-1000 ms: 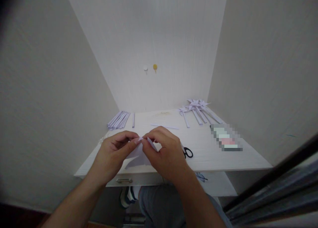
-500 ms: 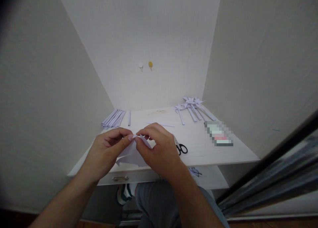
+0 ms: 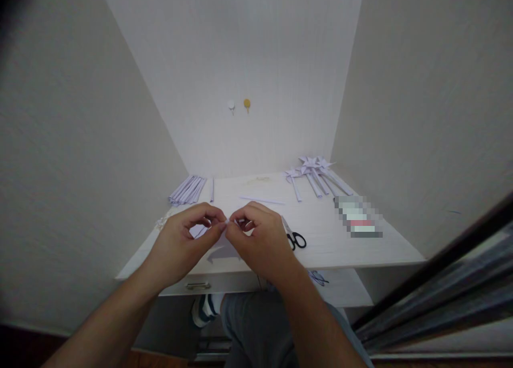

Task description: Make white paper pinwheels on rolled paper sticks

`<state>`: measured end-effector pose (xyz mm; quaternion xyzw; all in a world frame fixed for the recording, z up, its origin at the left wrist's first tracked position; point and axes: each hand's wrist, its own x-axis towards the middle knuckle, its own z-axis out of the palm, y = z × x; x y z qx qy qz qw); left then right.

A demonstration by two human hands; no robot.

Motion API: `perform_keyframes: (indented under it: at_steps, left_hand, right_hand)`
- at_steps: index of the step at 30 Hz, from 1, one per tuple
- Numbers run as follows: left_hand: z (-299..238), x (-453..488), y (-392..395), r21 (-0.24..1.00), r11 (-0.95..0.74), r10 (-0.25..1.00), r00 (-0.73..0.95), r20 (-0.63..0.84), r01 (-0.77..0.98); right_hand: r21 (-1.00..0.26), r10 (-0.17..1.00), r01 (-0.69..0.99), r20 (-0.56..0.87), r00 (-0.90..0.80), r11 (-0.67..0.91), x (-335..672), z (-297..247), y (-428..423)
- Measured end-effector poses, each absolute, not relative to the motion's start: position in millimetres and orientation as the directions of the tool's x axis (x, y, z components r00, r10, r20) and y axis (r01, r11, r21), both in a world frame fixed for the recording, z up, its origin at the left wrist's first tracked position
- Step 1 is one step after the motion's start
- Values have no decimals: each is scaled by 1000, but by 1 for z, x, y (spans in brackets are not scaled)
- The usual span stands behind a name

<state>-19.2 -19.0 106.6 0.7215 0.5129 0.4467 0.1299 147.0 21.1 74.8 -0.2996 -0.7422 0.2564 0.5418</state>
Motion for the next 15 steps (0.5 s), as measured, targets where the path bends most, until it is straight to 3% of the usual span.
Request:
perform_keyframes:
  at_steps: [9,15]
  left_hand:
    - [102,-20,-19,508,-541,780,174,601,671]
    - [102,-19,-19,528,-489,814,147,561,694]
  right_hand:
    - [-766,795,216,572,-202,606,145,75,22]
    - [-830,857,217,482,-183,513,145,76,21]
